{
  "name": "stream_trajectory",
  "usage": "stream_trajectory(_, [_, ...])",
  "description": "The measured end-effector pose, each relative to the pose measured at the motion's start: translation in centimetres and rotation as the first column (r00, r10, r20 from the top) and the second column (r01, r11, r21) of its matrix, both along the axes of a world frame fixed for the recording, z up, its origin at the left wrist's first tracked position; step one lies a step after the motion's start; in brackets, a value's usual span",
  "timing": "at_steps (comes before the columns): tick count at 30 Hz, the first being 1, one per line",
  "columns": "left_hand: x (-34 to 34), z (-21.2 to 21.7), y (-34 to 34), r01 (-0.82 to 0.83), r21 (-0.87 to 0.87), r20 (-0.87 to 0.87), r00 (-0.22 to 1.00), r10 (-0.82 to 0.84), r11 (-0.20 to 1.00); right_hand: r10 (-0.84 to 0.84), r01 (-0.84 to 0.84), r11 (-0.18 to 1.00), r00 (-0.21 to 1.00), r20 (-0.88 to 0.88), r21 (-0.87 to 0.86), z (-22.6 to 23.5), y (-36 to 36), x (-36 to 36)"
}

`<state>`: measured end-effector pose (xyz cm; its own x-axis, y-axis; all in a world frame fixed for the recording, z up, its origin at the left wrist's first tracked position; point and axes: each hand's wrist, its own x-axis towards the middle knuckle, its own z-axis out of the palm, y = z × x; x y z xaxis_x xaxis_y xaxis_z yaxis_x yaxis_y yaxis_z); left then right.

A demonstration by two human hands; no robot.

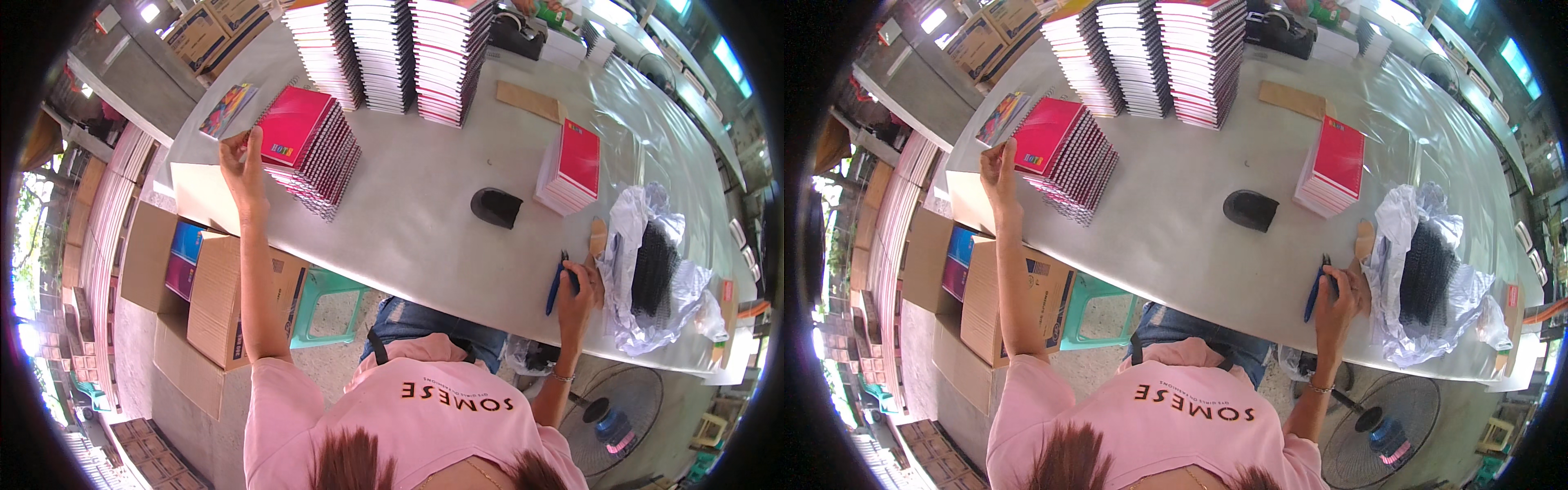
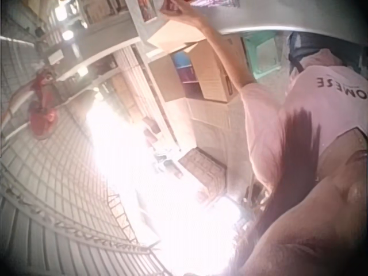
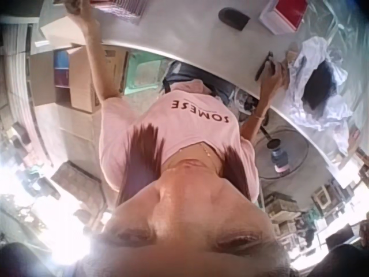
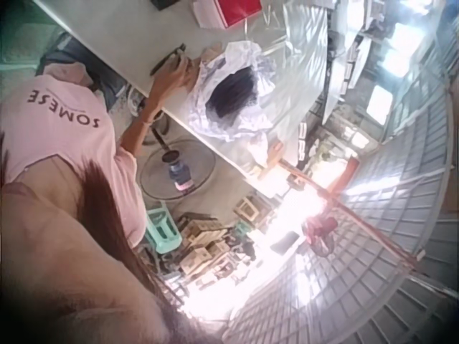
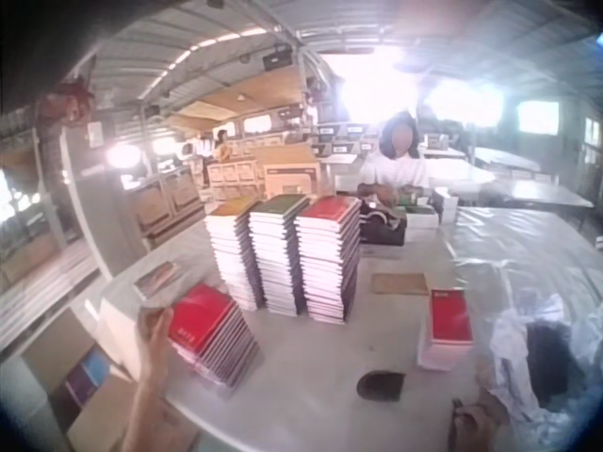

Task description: The person assembles notebooks by manually threading spiral binding through the covers and pages, then using a tool to crimp or cut the ends.

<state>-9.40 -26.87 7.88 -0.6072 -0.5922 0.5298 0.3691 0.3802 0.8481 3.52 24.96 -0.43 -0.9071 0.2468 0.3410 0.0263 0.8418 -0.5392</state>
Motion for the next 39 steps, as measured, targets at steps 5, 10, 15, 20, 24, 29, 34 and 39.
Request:
stream_trajectory(5, [-0.4, -1.7, 0.1, -0.052, 0.080, 0.009, 0.999, 0.051, 0.995, 0.081, -0.087, 0.994, 0.993, -0.091, -0.067, 0.4, 0.0, -1.2])
stream_trajectory(10, [-0.5, -3.1, -0.5, -0.003, 0.153, 0.018, 1.000, 0.001, 0.988, 0.089, -0.102, 0.990, 0.987, -0.131, -0.095, 2.1, -1.1, -2.5])
stream_trajectory(15, [-0.7, -3.2, -0.3, 0.042, 0.216, 0.034, 0.998, -0.050, 0.976, 0.081, -0.093, 0.995, 0.963, -0.256, -0.032, 5.6, -0.7, -5.5])
stream_trajectory(20, [-0.4, -3.5, -1.0, 0.073, 0.232, 0.027, 0.996, -0.081, 0.970, 0.068, -0.138, 0.975, 0.930, -0.362, -0.172, 8.1, -1.7, -9.2])
stream_trajectory(24, [0.6, -3.0, -1.3, -0.048, 0.142, 0.080, 0.996, 0.037, 0.989, -0.101, 0.040, 0.965, 0.968, -0.228, -0.259, 8.3, -1.0, -13.1])
stream_trajectory(29, [2.3, 0.4, 3.3, -0.198, -0.064, -0.013, 0.980, 0.198, 0.978, -0.083, 0.079, 0.901, 0.996, 0.009, -0.426, 5.9, 3.9, -16.3])
stream_trajectory(34, [5.7, 3.2, 6.6, -0.101, -0.139, -0.074, 0.993, 0.091, 0.985, 0.024, -0.152, 0.787, 0.976, -0.216, -0.598, 4.7, 2.3, -14.5])
stream_trajectory(39, [6.2, 3.2, 11.4, 0.067, -0.153, -0.160, 0.983, -0.091, 0.986, 0.093, -0.195, 0.684, 0.979, -0.181, -0.703, 3.8, 3.5, -17.6])
